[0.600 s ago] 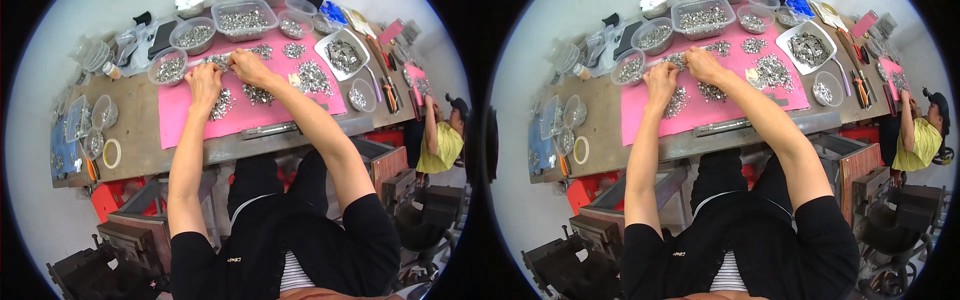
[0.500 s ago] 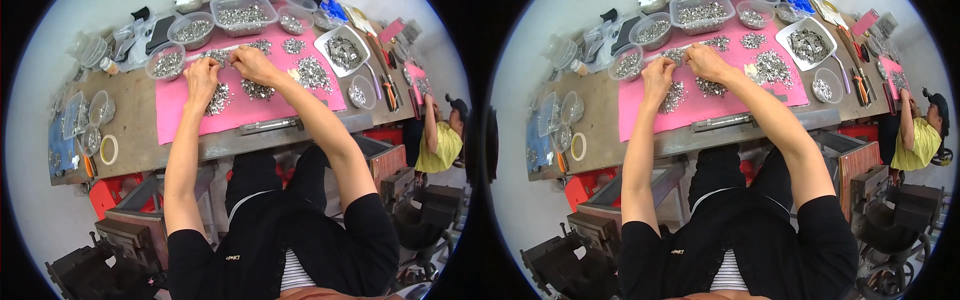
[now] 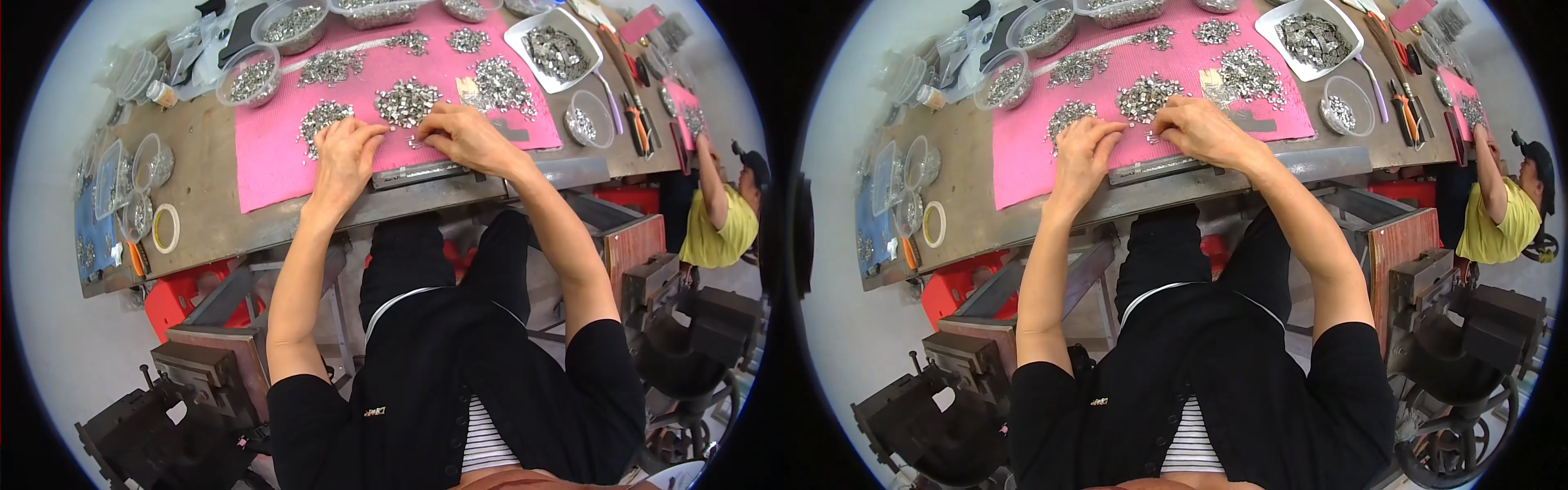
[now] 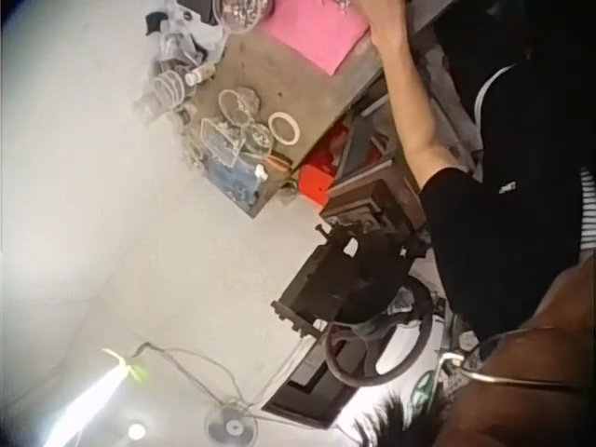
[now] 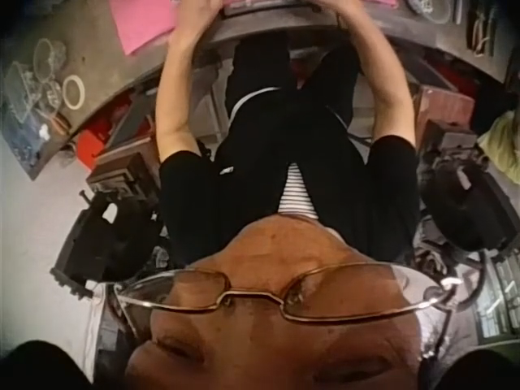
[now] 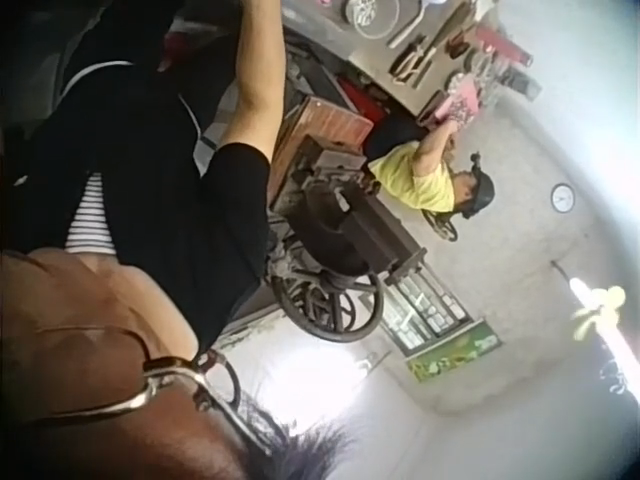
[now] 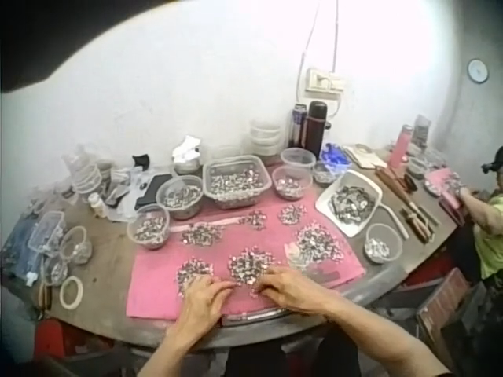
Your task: The person is picking small metal parts and precisely placing them into a specialized metal jig for assembly.
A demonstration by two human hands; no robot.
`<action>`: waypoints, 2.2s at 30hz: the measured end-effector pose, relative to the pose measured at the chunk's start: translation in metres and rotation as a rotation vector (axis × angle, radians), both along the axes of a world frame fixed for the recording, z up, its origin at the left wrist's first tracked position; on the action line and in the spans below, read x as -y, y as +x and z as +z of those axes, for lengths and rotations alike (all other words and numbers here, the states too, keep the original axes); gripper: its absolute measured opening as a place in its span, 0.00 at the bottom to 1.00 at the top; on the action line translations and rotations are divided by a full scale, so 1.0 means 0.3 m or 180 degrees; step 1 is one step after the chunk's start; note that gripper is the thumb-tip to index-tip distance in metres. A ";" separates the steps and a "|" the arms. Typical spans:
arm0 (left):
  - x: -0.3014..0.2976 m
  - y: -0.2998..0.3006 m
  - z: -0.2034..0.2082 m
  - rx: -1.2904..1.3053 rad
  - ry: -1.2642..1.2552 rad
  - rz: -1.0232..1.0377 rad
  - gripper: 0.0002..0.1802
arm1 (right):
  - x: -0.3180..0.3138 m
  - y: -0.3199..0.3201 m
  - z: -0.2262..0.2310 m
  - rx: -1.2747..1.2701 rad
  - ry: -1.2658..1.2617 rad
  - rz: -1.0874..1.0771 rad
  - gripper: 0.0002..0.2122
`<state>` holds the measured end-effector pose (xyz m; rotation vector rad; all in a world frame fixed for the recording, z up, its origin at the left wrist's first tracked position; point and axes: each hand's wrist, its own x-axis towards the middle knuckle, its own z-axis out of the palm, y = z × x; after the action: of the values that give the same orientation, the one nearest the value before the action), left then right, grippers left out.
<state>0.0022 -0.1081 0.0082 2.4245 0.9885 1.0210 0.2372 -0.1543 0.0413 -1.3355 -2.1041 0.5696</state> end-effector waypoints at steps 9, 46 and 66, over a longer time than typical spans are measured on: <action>0.013 0.017 0.015 -0.0304 0.0042 0.0347 0.05 | 0.003 -0.035 -0.023 0.0030 0.0467 -0.0188 0.05; 0.187 0.045 0.046 0.0539 -0.0712 -0.0137 0.05 | 0.004 0.039 -0.042 0.0124 0.0406 0.0177 0.05; 0.210 0.031 -0.030 0.0302 0.0594 -0.0239 0.13 | 0.141 -0.066 -0.014 -0.0351 0.0576 0.0086 0.05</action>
<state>0.0114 -0.1710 -0.0008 2.5123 0.7968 1.2387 0.2174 -0.1967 0.0372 -1.1504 -2.0341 0.4417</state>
